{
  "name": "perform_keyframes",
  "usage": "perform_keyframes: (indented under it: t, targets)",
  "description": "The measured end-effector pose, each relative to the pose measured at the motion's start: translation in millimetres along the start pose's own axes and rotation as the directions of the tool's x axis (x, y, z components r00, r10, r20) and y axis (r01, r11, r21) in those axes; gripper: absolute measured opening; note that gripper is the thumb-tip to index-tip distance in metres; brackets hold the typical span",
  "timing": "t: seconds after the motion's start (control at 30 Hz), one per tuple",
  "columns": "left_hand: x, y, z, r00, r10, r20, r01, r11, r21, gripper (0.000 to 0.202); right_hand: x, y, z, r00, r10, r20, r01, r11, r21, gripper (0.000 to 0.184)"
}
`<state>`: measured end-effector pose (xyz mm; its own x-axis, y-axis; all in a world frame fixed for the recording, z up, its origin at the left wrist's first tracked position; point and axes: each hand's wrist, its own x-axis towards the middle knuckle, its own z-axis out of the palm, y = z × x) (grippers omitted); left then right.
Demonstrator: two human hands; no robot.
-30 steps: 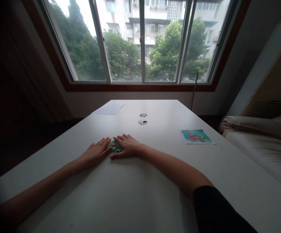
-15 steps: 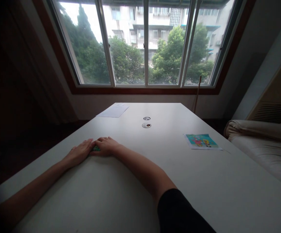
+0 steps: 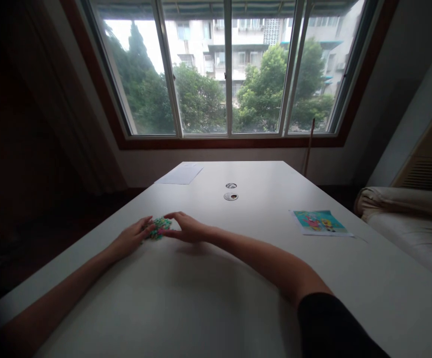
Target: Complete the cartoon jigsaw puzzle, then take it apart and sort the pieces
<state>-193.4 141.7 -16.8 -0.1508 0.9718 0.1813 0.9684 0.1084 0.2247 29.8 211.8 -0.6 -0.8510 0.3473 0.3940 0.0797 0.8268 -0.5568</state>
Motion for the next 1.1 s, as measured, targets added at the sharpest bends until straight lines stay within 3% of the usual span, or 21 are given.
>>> perform_keyframes:
  t: [0.07, 0.13, 0.2, 0.27, 0.3, 0.37, 0.4, 0.47, 0.5, 0.53, 0.57, 0.6, 0.7, 0.77, 0.83, 0.9, 1.0, 1.1]
  targets:
    - [-2, 7, 1.5, 0.997, 0.081, 0.019, -0.080, 0.997, -0.010, 0.066, -38, -6, -21, 0.998, -0.008, 0.069, 0.012, 0.998, -0.054, 0.055]
    - [-4, 15, 3.3, 0.991, 0.134, 0.018, -0.134, 0.991, 0.000, 0.068, -79, -10, -44, 0.993, 0.063, 0.102, -0.046, 0.986, -0.163, 0.053]
    - [-4, 24, 4.6, 0.989, 0.149, 0.008, -0.149, 0.988, 0.036, 0.069, -120, -10, -70, 0.980, 0.186, 0.078, -0.151, 0.934, -0.323, 0.051]
    - [-3, 34, 4.8, 0.990, 0.144, 0.010, -0.144, 0.986, 0.088, 0.070, -158, -6, -97, 0.943, 0.333, -0.013, -0.296, 0.819, -0.491, 0.049]
    - [-2, 40, 4.6, 0.990, 0.142, 0.012, -0.142, 0.983, 0.116, 0.070, -175, -2, -110, 0.902, 0.426, -0.066, -0.389, 0.737, -0.553, 0.049]
    - [1, 53, 3.8, 0.988, 0.155, 0.007, -0.155, 0.975, 0.157, 0.069, -206, 8, -135, 0.772, 0.603, -0.200, -0.564, 0.506, -0.653, 0.049]
    - [3, 59, 3.5, 0.985, 0.173, 0.002, -0.171, 0.971, 0.168, 0.068, -219, 13, -146, 0.686, 0.675, -0.272, -0.634, 0.370, -0.680, 0.050]
    - [6, 73, 3.5, 0.973, 0.229, -0.011, -0.224, 0.960, 0.166, 0.063, -238, 22, -160, 0.466, 0.805, -0.367, -0.743, 0.132, -0.656, 0.051]
    - [6, 80, 3.9, 0.964, 0.267, -0.014, -0.262, 0.952, 0.156, 0.058, -243, 26, -164, 0.393, 0.841, -0.371, -0.762, 0.072, -0.644, 0.052]
    - [6, 88, 4.5, 0.951, 0.310, -0.020, -0.304, 0.942, 0.144, 0.053, -246, 28, -165, 0.362, 0.860, -0.360, -0.767, 0.056, -0.639, 0.053]
    - [5, 97, 5.3, 0.931, 0.365, -0.023, -0.360, 0.924, 0.131, 0.047, -246, 29, -164, 0.382, 0.860, -0.337, -0.760, 0.086, -0.644, 0.053]
    - [3, 107, 6.3, 0.907, 0.420, -0.030, -0.414, 0.903, 0.117, 0.042, -244, 29, -161, 0.448, 0.842, -0.300, -0.736, 0.157, -0.658, 0.052]
    - [-6, 140, 9.8, 0.818, 0.576, -0.005, -0.575, 0.817, 0.051, 0.030, -226, 23, -144, 0.719, 0.685, -0.117, -0.569, 0.483, -0.666, 0.050]
    - [-12, 163, 12.7, 0.758, 0.651, 0.041, -0.652, 0.758, 0.015, 0.029, -209, 16, -131, 0.822, 0.570, 0.002, -0.458, 0.663, -0.593, 0.050]
    - [-15, 183, 16.0, 0.720, 0.687, 0.098, -0.690, 0.723, 0.007, 0.030, -194, 12, -119, 0.867, 0.492, 0.078, -0.386, 0.763, -0.518, 0.052]
    - [-16, 196, 19.4, 0.718, 0.681, 0.141, -0.691, 0.723, 0.025, 0.031, -182, 11, -109, 0.892, 0.440, 0.107, -0.345, 0.813, -0.469, 0.054]
    - [-8, 200, 22.7, 0.754, 0.642, 0.143, -0.654, 0.753, 0.067, 0.033, -171, 13, -101, 0.916, 0.390, 0.096, -0.317, 0.849, -0.422, 0.053]
    - [17, 184, 20.5, 0.834, 0.523, 0.173, -0.548, 0.821, 0.160, 0.034, -165, 8, -97, 0.932, 0.355, 0.075, -0.295, 0.860, -0.417, 0.051]
